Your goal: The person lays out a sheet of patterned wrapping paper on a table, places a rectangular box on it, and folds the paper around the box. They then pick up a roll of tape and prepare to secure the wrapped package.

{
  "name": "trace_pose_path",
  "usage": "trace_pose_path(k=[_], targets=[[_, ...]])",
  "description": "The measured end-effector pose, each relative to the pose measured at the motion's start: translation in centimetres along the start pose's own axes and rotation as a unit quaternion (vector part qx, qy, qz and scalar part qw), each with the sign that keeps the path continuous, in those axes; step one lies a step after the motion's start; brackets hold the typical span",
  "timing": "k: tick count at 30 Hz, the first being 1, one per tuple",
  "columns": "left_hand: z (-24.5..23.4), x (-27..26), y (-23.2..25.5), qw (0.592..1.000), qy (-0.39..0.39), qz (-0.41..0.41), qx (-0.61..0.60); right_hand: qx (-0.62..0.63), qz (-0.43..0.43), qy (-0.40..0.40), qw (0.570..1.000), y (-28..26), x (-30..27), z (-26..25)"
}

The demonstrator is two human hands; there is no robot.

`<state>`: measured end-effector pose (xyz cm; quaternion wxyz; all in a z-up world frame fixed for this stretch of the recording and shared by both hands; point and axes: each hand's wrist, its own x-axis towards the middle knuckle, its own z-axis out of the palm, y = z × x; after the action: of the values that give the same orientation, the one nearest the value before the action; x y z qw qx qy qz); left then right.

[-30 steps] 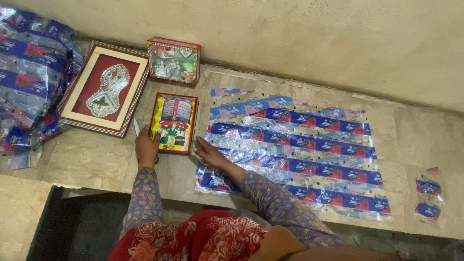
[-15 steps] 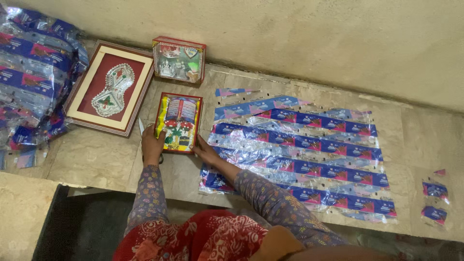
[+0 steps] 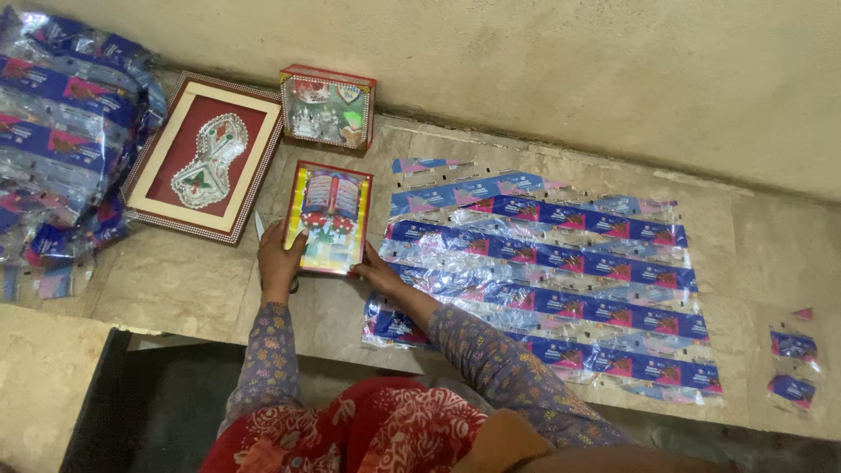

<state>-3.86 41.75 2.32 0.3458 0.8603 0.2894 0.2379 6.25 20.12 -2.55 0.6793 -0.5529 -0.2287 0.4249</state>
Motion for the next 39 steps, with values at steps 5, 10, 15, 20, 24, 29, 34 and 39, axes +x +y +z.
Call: trace_pose_path(k=[5, 10, 15, 20, 24, 29, 34, 39], targets=[[-0.7, -0.5, 2.3, 0.996, 0.019, -0.01, -0.09, -0.014, 0.042, 0.032, 0.999, -1.1, 0.2, -0.4], [-1.1, -0.9, 4.5, 0.991, -0.005, -0.041, -0.131, 0.052, 0.118, 0.077, 0.989, -2.8, -1.4, -0.2], [-0.5, -1.6, 4.9, 0.963, 0.007, -0.096, -0.254, 0.079, 0.072, 0.054, 0.993, -3.4, -2.7, -0.8], [0.7, -2.7, 4.6, 0.907, 0.021, -0.124, -0.401, 0.073, 0.005, 0.06, 0.995, -2.7, -4.3, -2.2], [1.9, -3.8, 5.5, 0.851, 0.017, -0.129, -0.509, 0.105, -0.02, 0.126, 0.986, -2.9, -5.9, -3.4], [4.6, -5.2, 8.1, 0.807, 0.006, -0.153, -0.57, 0.058, -0.051, 0.215, 0.974, -4.0, -8.5, -6.1], [7.7, -6.3, 10.4, 0.78, -0.04, -0.159, -0.604, 0.114, -0.087, 0.278, 0.95, -5.8, -11.8, -9.0], [10.8, -8.4, 13.4, 0.774, -0.097, -0.168, -0.603, 0.241, -0.108, 0.296, 0.918, -7.4, -15.3, -11.2]])
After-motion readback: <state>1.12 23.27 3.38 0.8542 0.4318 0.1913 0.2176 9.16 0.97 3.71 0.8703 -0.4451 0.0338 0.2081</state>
